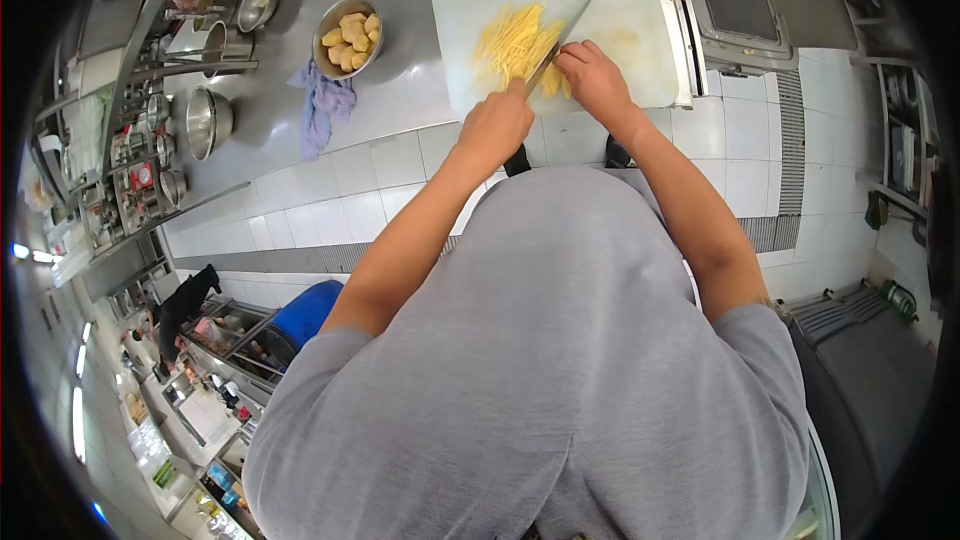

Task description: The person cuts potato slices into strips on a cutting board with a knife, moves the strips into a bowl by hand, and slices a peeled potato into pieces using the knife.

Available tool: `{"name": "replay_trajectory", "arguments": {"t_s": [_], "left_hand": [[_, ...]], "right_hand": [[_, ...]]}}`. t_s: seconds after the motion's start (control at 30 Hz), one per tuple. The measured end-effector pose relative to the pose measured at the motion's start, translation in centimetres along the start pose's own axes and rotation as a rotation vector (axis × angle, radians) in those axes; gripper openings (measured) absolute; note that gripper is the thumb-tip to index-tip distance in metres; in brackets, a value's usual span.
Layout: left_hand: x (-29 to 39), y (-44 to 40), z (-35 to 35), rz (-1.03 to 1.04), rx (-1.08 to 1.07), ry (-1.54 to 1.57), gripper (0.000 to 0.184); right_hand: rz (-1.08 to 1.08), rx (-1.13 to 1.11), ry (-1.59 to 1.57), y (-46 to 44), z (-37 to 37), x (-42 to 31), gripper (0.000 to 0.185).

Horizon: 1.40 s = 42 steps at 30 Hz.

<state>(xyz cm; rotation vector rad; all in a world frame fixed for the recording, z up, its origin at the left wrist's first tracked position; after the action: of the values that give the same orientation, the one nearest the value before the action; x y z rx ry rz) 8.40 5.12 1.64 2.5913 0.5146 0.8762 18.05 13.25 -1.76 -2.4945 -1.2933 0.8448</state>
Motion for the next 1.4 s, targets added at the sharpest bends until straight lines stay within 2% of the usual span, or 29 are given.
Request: {"name": "replay_trajectory", "arguments": {"t_s": [0.1,0.27,0.33,0.47,0.6,0.67,0.77,0.97,1.07,1.27,1.4], "left_hand": [[0.7,1.0,-0.2,-0.018,-0.009,-0.022,0.023],[3.8,-1.6,-1.9,0.118,0.068,0.075,0.026],[2.8,-1.8,-1.8,0.112,0.068,0.067,0.025],[0.4,0.2,-0.1,0.024,0.022,0.018,0.025],[3.3,-0.4,-1.9,0.033,0.087,0.054,0.025],[4.3,-1.3,-2.5,0.137,0.103,0.085,0.025],[2.0,-1.8,-1.3,0.049,0.020,0.146,0.025],[1.0,0.7,-0.5,-0.013,0.041,0.073,0.029],[3.1,-0.9,-1.9,0.104,0.104,0.096,0.030],[0.3,-0.2,-0.7,0.059,0.038,0.077,0.028],[2.4,1.1,-1.9,0.049,0.095,0.073,0.027]], "right_hand": [[-0.014,0.004,0.025,0.1,-0.2,0.4,0.013],[-0.077,-0.014,0.049,0.0,-0.1,-0.4,0.015],[-0.059,0.017,0.039,0.0,-0.4,-0.5,0.021],[-0.042,0.001,0.055,0.2,0.0,-0.2,0.019],[-0.065,0.022,0.026,0.1,-0.3,-0.1,0.017],[-0.088,0.014,0.011,0.1,0.0,-0.6,0.017],[-0.065,0.002,0.050,0.1,0.3,-0.5,0.014],[-0.070,0.036,0.030,0.2,-0.1,-0.6,0.009],[-0.063,0.023,-0.002,0.0,0.0,-1.0,0.008],[-0.027,0.028,-0.007,0.1,0.0,-0.9,0.007],[-0.017,0.020,-0.008,0.0,0.1,-0.7,0.009]]}}
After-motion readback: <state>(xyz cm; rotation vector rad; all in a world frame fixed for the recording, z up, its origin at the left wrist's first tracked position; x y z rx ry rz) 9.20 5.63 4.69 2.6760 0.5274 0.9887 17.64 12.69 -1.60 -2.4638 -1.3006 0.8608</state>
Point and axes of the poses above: each hand's wrist, its own y-axis away from the middle knuckle, its own z-axis out of the palm, x = y × z, the point moved 8 cm from there along -y, towards the middle knuckle, and after that the axes turned 9 degrees about y, right-handed, at the moved point
